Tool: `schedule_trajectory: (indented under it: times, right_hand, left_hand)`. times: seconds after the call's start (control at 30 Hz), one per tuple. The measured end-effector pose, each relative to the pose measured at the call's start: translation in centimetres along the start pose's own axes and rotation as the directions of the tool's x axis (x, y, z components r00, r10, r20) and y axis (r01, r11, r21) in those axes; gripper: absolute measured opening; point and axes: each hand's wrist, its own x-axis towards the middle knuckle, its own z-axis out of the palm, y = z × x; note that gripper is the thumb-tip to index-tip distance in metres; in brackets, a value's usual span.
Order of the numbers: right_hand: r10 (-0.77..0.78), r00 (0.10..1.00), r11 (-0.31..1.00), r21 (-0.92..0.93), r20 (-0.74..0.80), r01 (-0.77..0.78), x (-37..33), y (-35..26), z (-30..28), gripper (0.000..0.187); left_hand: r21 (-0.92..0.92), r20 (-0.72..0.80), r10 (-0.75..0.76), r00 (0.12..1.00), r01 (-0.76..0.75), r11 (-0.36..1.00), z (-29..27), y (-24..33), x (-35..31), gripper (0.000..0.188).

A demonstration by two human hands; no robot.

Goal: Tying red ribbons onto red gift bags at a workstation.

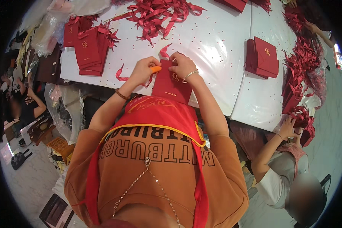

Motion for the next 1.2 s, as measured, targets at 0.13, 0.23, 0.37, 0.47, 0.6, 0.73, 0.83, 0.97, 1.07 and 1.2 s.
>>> schedule_trajectory:
  times: [0.13,0.23,0.37,0.47,0.6,0.73,0.83,0.97,1.07,1.2]
  right_hand:
    - [0.134,0.973,0.972,0.168,0.187,-0.166,0.2,-0.3,-0.8,0.033]
    - [0.107,0.981,0.964,0.225,0.163,-0.142,0.5,0.2,0.1,0.036]
    - [0.051,0.998,0.968,0.245,0.041,-0.06,0.3,0.2,2.1,0.041]
    - [0.045,0.995,0.968,0.244,0.085,-0.065,0.3,-0.2,1.9,0.041]
    - [0.06,0.99,0.965,0.247,0.129,-0.091,0.3,-0.2,2.0,0.042]
    - [0.065,0.993,0.967,0.241,0.1,-0.087,0.3,-0.1,2.2,0.04]
    - [0.085,0.989,0.966,0.232,0.121,-0.111,0.2,-0.5,2.1,0.039]
    - [0.084,0.99,0.979,0.177,0.115,-0.103,0.4,-0.8,2.2,0.039]
    - [0.083,0.992,0.978,0.183,0.098,-0.099,0.3,-0.7,2.1,0.038]
    - [0.112,0.985,0.967,0.213,0.129,-0.138,0.4,-0.7,2.2,0.037]
  left_hand:
    - [0.026,-0.03,0.016,0.999,-0.015,1.0,0.9,-0.5,0.0,0.012]
    - [0.082,-0.077,0.014,0.997,-0.008,0.997,0.9,0.2,0.0,0.013]
    - [0.264,-0.15,0.177,0.973,-0.133,0.955,0.6,-0.1,0.0,0.011]
    - [0.315,-0.17,0.276,0.946,-0.213,0.925,0.7,-0.6,0.0,0.012]
    - [0.376,-0.2,0.318,0.927,-0.227,0.898,0.8,-0.3,-0.4,0.013]
    - [0.403,-0.208,0.277,0.938,-0.176,0.898,0.7,0.2,-0.6,0.013]
    - [0.443,-0.198,0.293,0.936,-0.181,0.878,0.7,0.3,-0.6,0.012]
    - [0.468,-0.193,0.281,0.94,-0.163,0.868,0.6,0.4,-0.6,0.011]
    - [0.457,-0.188,0.285,0.94,-0.173,0.873,0.5,0.2,-0.5,0.011]
    - [0.454,-0.172,0.312,0.934,-0.206,0.867,0.8,-0.1,-0.3,0.011]
